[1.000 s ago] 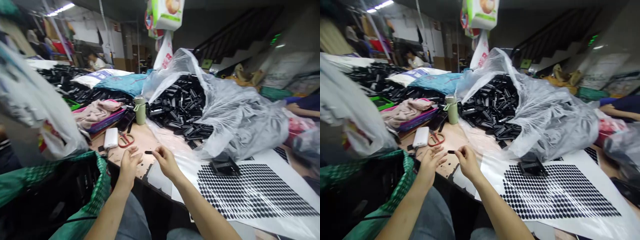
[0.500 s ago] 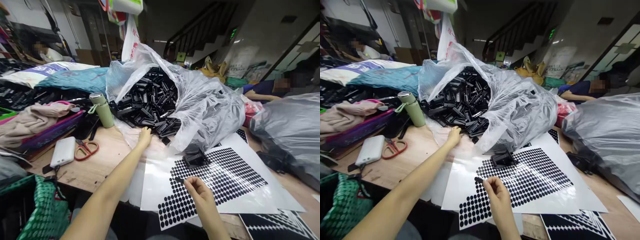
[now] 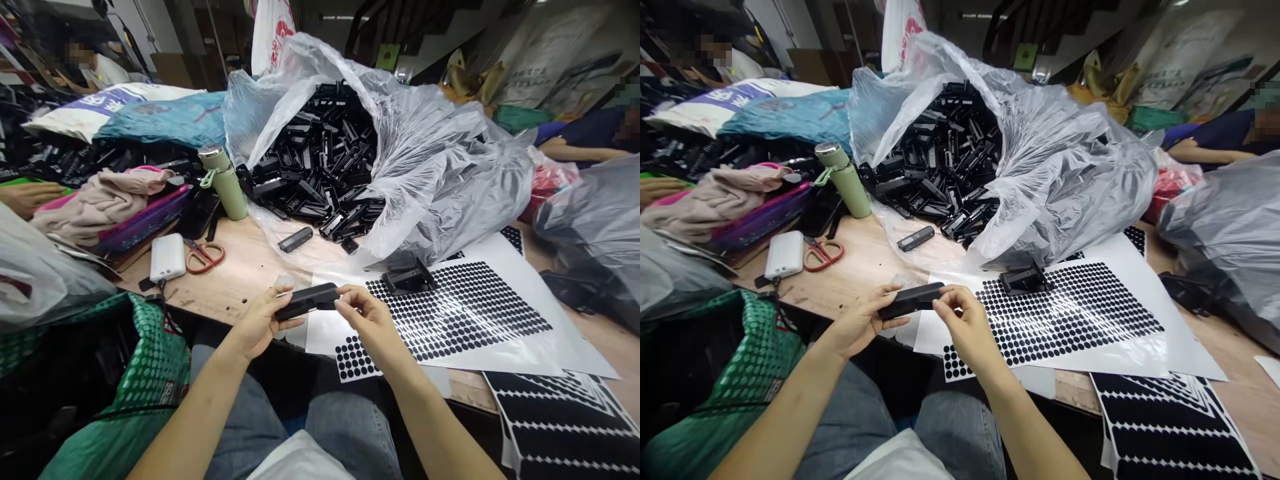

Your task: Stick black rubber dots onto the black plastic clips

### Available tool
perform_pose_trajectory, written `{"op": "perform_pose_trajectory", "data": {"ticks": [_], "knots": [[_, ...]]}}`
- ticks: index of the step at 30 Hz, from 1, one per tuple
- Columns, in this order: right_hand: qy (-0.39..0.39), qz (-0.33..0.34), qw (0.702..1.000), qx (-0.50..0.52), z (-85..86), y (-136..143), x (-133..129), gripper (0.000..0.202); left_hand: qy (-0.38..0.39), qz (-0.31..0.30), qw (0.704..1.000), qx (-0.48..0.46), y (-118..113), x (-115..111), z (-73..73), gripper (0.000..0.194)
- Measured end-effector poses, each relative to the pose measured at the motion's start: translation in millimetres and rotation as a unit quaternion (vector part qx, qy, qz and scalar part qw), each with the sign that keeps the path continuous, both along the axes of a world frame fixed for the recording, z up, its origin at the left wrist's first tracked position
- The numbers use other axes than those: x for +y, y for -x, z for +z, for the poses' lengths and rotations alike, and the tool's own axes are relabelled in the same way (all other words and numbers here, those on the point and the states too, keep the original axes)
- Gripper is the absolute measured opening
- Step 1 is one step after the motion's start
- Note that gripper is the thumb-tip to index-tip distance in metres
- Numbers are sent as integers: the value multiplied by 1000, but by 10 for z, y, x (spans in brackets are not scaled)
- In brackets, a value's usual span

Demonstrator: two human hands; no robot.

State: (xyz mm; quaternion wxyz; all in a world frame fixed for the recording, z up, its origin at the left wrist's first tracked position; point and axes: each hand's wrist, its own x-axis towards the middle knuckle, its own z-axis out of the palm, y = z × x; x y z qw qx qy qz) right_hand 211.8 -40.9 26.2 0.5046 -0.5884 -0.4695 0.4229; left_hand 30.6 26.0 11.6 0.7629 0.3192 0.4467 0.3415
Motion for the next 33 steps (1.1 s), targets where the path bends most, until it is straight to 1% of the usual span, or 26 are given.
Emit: {"op": "perform_pose_trajectory", "data": {"ticks": [3, 5, 9, 14, 26, 33], "knots": [[11, 48, 999, -20, 1, 135, -59, 19, 26, -34, 999, -30, -67, -145, 31, 17], [24, 54, 997, -44, -5, 183, -103, 18, 39, -45, 997, -49, -108, -202, 41, 17], [58, 37, 995, -68, -24, 197, -167, 17, 54, -45, 995, -69, -167, -276, 34, 19], [73, 33, 994, -74, -32, 195, -221, 19, 67, -46, 994, -72, -190, -338, 2, 20], [70, 25, 991, -109, -38, 217, -248, 19, 70, -40, 994, -68, -204, -372, 13, 19], [49, 8, 991, -128, -100, 244, -248, 18, 74, -36, 994, -76, -209, -385, 12, 17]]}}
